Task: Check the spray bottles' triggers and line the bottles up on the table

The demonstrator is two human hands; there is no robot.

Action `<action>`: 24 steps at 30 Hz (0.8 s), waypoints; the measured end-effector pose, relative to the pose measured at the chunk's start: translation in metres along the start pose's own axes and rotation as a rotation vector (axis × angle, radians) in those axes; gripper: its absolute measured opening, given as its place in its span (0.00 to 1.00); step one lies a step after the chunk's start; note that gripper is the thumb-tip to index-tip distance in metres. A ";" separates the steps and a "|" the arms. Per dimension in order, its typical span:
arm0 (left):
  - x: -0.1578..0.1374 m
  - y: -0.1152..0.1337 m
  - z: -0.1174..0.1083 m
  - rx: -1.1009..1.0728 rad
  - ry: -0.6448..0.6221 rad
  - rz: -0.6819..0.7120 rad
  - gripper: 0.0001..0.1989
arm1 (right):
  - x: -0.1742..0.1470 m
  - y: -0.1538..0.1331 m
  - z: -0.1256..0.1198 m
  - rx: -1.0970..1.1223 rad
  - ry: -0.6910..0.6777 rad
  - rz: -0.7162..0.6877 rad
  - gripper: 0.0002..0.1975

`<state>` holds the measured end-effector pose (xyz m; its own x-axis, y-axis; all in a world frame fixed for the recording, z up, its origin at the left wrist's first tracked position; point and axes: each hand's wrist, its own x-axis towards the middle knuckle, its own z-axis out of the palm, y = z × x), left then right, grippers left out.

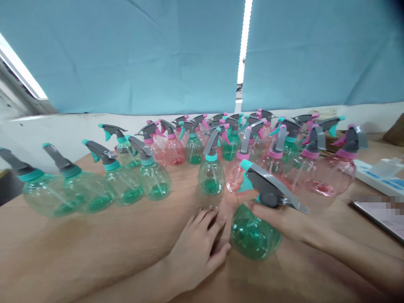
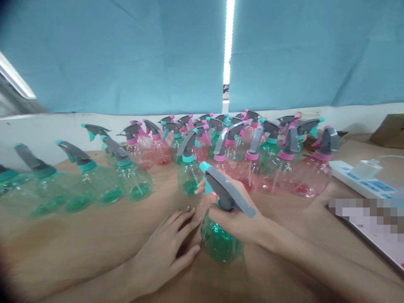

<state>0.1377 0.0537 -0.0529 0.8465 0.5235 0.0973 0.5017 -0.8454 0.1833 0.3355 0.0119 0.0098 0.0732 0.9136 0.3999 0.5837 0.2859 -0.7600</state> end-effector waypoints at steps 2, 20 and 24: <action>0.000 0.000 0.000 -0.002 -0.001 0.001 0.24 | 0.000 -0.002 -0.001 0.082 -0.033 0.029 0.06; 0.001 -0.003 0.003 0.011 0.022 0.012 0.24 | 0.003 0.006 0.003 0.130 -0.046 0.017 0.06; 0.000 -0.003 0.004 0.004 0.045 0.012 0.23 | 0.004 0.012 0.005 0.203 -0.108 -0.018 0.18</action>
<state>0.1367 0.0558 -0.0573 0.8438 0.5171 0.1434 0.4921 -0.8523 0.1776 0.3386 0.0201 -0.0001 -0.0287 0.9303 0.3656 0.4088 0.3447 -0.8450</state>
